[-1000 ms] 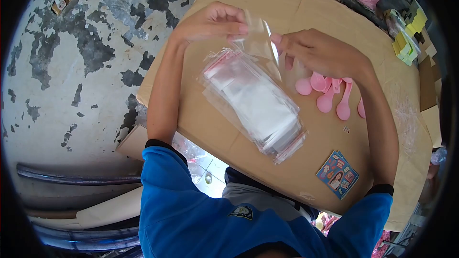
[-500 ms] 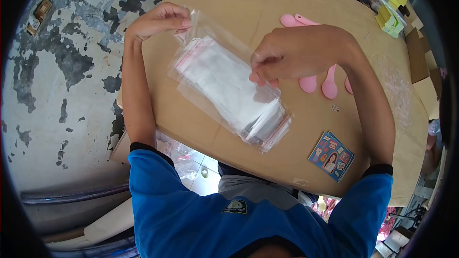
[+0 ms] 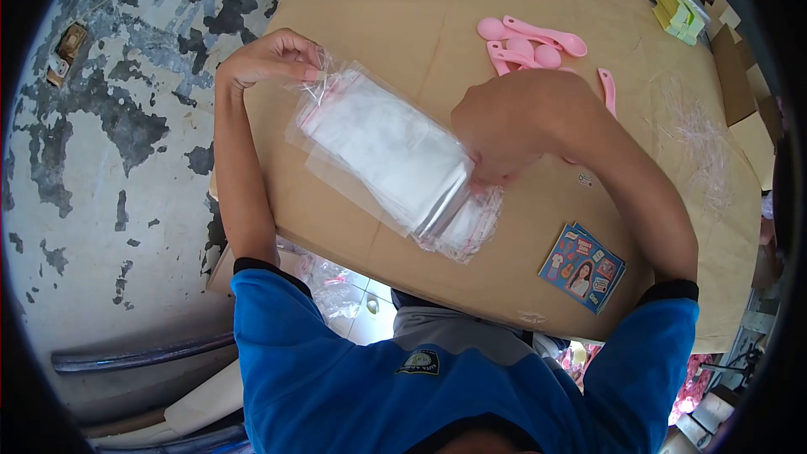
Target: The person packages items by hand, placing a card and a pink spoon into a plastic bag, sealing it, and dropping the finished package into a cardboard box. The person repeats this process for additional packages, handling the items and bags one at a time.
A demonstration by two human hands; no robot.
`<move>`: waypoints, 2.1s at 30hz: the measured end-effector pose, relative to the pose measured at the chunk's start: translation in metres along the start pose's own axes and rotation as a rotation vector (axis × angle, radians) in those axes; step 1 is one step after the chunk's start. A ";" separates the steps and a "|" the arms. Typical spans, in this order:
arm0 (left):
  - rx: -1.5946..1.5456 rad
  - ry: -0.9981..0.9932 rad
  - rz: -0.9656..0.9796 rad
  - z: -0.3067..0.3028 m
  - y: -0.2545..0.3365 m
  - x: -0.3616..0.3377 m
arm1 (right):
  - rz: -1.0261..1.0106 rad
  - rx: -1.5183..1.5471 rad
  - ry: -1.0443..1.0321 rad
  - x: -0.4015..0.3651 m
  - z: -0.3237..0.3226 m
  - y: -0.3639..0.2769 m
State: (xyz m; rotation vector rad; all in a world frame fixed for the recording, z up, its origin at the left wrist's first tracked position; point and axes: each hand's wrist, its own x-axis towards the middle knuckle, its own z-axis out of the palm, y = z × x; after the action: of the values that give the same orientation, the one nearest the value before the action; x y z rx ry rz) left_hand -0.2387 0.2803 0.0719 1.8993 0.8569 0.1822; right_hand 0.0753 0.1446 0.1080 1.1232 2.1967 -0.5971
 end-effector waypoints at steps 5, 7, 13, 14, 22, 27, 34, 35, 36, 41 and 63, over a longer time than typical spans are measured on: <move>0.022 0.024 -0.008 -0.003 -0.001 -0.002 | -0.062 0.071 -0.008 -0.015 -0.014 0.009; -0.013 0.000 -0.050 -0.002 0.005 -0.002 | -0.087 0.065 0.000 -0.021 -0.017 0.009; 0.012 -0.036 -0.035 0.000 0.009 -0.001 | -0.150 0.143 0.002 -0.030 -0.025 0.015; 0.014 -0.047 -0.023 0.000 0.010 -0.001 | -0.184 0.188 0.012 -0.028 -0.025 0.018; -0.031 -0.030 0.049 0.002 0.016 -0.004 | -0.493 0.573 0.382 -0.028 -0.032 0.023; 0.002 -0.022 -0.006 -0.002 0.014 -0.006 | -0.634 0.768 0.606 -0.024 -0.031 0.026; -0.045 -0.117 -0.080 -0.001 0.019 -0.015 | -0.662 0.879 0.730 -0.026 -0.034 0.032; -0.035 -0.120 -0.099 -0.001 0.019 -0.016 | -0.671 0.891 0.727 -0.027 -0.035 0.033; -0.026 -0.123 -0.118 0.000 0.019 -0.016 | -0.659 0.872 0.751 -0.028 -0.034 0.033; 0.107 -0.119 -0.169 -0.003 0.014 -0.017 | -0.614 0.808 0.748 -0.030 -0.036 0.032; -0.341 0.696 0.504 0.073 0.084 0.035 | -0.474 0.674 0.993 -0.068 -0.036 0.049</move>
State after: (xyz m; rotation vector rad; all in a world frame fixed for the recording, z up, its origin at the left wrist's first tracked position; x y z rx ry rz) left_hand -0.1374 0.2278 0.0988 1.6932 0.7008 1.2703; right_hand 0.1370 0.1546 0.1743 1.4201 3.3077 -1.2460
